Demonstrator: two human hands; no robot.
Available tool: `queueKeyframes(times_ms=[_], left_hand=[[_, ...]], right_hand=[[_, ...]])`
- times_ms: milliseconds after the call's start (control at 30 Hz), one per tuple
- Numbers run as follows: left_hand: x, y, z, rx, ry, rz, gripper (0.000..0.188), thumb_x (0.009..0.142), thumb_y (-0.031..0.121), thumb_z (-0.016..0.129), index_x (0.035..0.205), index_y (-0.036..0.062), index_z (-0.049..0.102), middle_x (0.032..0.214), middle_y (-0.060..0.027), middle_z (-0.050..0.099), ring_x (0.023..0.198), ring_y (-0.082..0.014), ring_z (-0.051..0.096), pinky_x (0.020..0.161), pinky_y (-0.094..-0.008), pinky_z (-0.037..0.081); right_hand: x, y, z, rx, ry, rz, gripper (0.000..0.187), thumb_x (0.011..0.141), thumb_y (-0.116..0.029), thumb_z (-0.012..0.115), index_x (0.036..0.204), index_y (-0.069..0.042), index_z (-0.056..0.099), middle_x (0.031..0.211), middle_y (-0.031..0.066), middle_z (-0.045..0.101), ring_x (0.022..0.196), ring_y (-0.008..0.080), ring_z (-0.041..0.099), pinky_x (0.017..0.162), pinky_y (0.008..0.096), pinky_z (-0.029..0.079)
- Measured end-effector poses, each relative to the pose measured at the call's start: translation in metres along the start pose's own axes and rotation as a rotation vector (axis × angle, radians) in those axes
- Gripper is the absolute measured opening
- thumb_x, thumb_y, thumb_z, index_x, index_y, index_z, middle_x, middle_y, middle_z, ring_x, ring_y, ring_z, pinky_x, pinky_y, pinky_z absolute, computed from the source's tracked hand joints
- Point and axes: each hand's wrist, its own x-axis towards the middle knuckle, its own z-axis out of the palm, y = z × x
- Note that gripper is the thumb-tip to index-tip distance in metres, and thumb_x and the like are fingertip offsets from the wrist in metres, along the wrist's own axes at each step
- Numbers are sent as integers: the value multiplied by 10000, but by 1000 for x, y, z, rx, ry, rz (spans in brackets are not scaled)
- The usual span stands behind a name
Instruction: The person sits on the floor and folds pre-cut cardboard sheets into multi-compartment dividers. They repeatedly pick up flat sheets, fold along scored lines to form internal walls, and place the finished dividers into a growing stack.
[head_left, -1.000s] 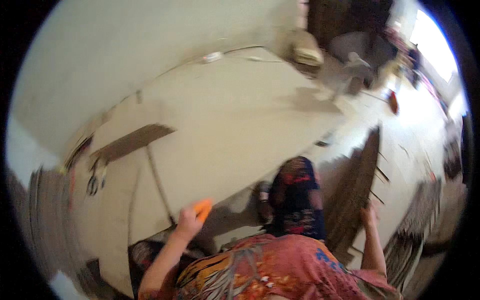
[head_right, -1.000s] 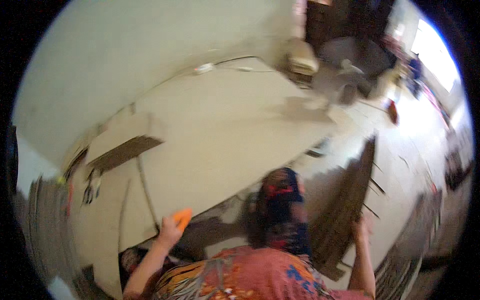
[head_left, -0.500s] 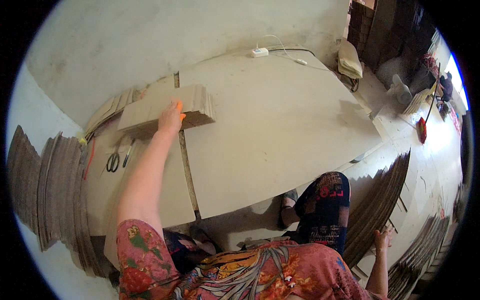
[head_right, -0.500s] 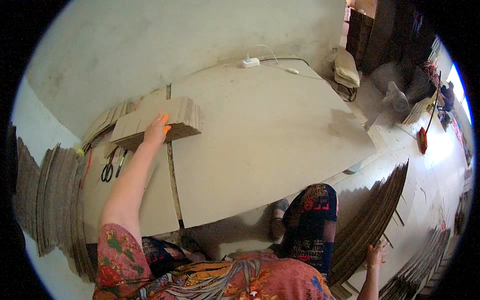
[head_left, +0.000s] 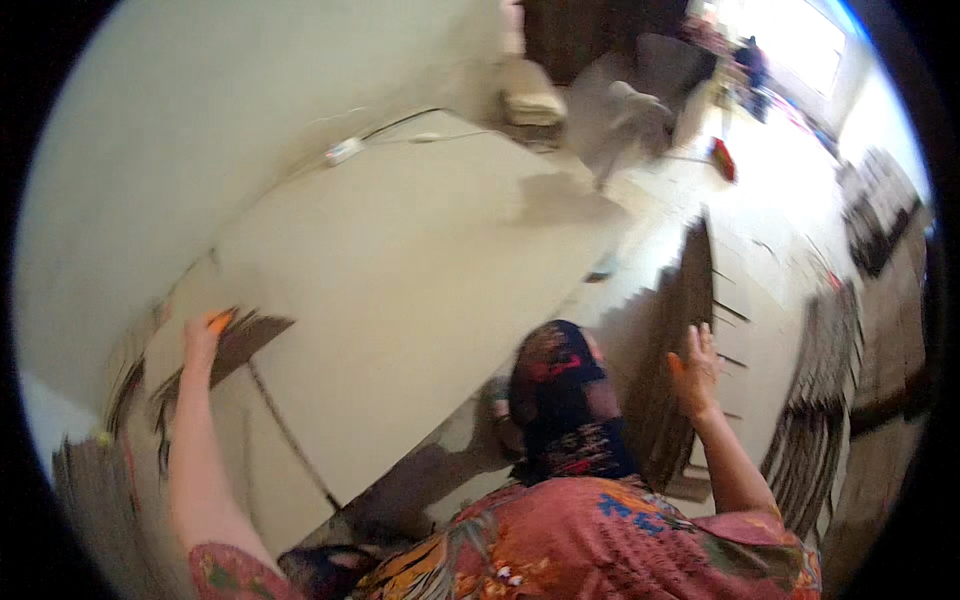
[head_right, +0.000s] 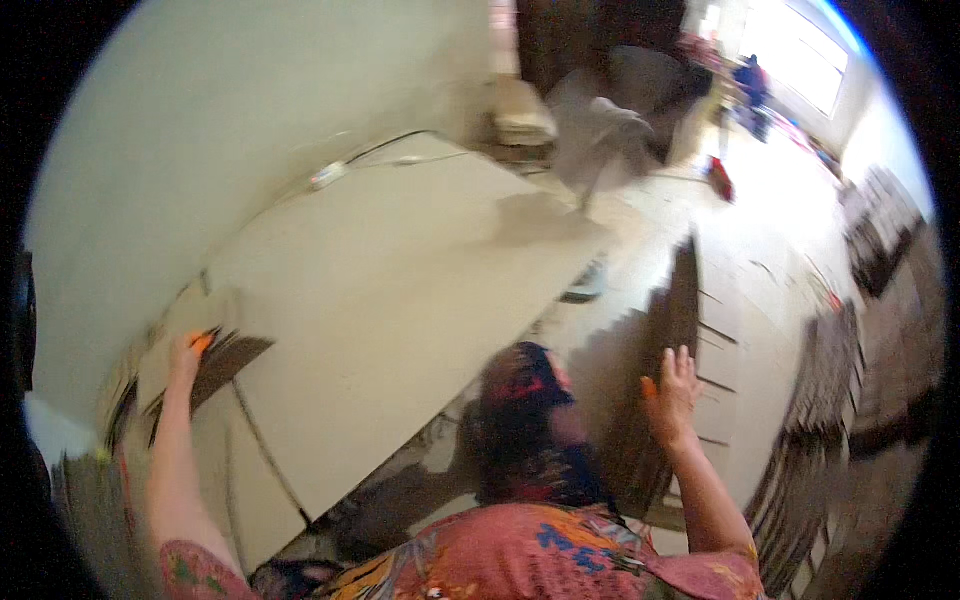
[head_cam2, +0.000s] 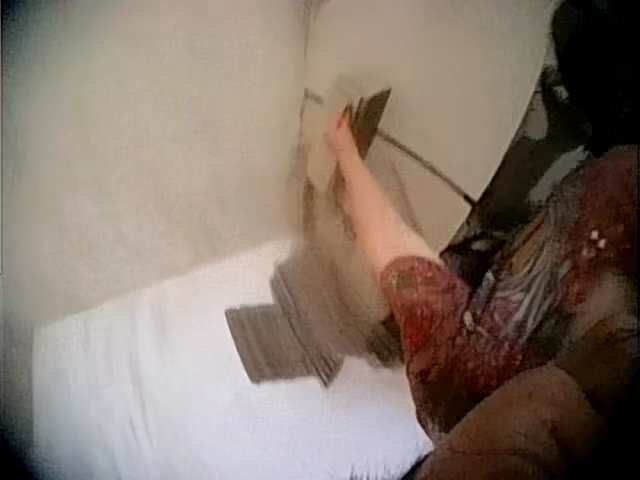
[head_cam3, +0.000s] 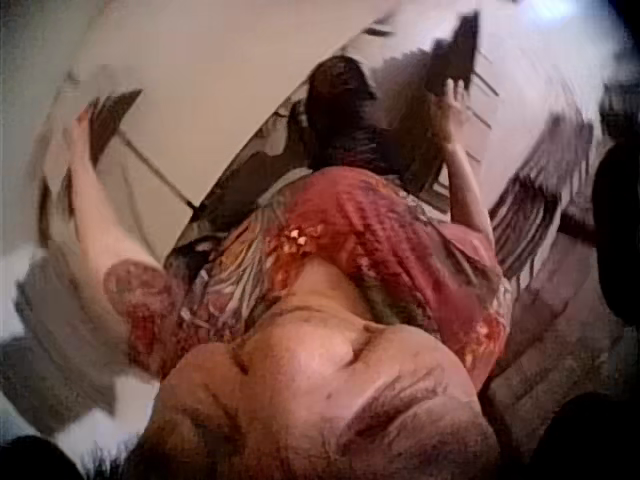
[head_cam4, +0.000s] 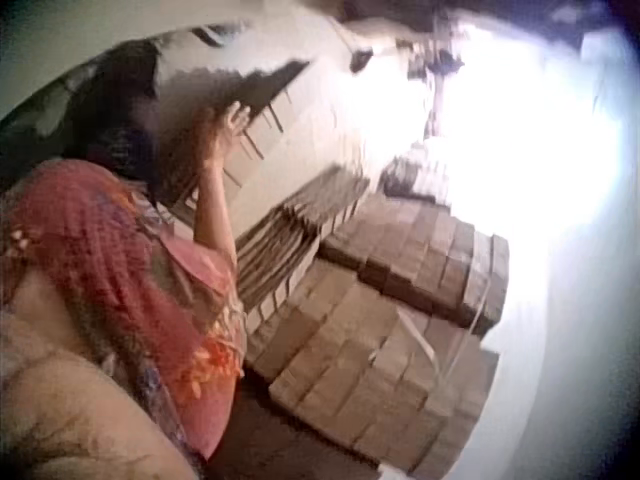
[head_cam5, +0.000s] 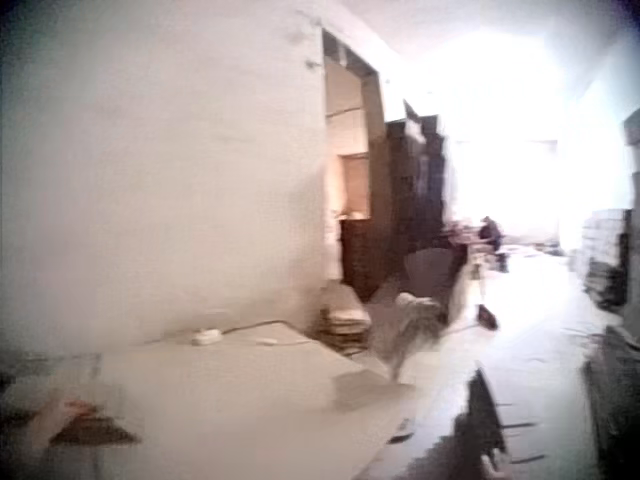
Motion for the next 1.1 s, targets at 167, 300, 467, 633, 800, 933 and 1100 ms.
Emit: queueKeyframes(times_ms=[167,300,467,633,800,933,1100], left_hand=[[-3,39,-4,28,287,167,358,878,304,523,1139,67,585,1080,-115,607,950,-252,573,816,-344,441],[-98,102,52,-594,202,493,297,867,126,528,1149,43,571,1084,-65,596,954,-174,558,831,-284,451],[-232,161,123,-118,-56,940,379,811,122,623,1160,3,535,1188,-167,532,1122,-306,504,972,-391,393],[-262,35,62,334,312,303,562,804,262,644,1245,-26,446,1237,-193,479,1168,-353,426,994,-427,343],[-283,-84,1,748,153,-582,386,821,261,579,1093,-4,509,1082,-212,535,1039,-338,504,873,-448,421],[-293,-112,-17,808,193,-483,243,818,266,578,833,24,587,831,-194,607,730,-353,588,671,-442,480],[-277,-98,-60,531,100,-463,220,831,232,595,820,13,586,755,-196,598,602,-319,572,569,-435,461]], right_hand=[[-18,-74,-44,483,251,-345,513,817,-89,607,1284,3,414,1309,226,421,1201,359,420,991,444,346],[-30,-170,-45,1311,-456,-488,460,869,-118,572,1275,28,415,1172,210,541,976,300,599,838,375,485],[-53,-253,-35,1744,-1249,-178,263,908,-123,486,1108,40,532,1012,119,615,861,187,611,750,309,502],[-82,-276,-43,1340,-826,-529,168,872,-53,510,968,48,604,810,51,644,727,99,569,645,253,451],[-80,-269,-33,1026,-515,-943,155,821,-18,572,966,5,621,710,152,604,608,194,573,563,295,440],[-92,-259,-26,955,-460,-988,130,806,-20,593,930,3,628,678,150,601,554,243,563,535,300,438],[-91,-272,-46,1015,-540,-988,90,822,-44,581,879,8,627,642,141,593,539,159,542,519,284,426]])
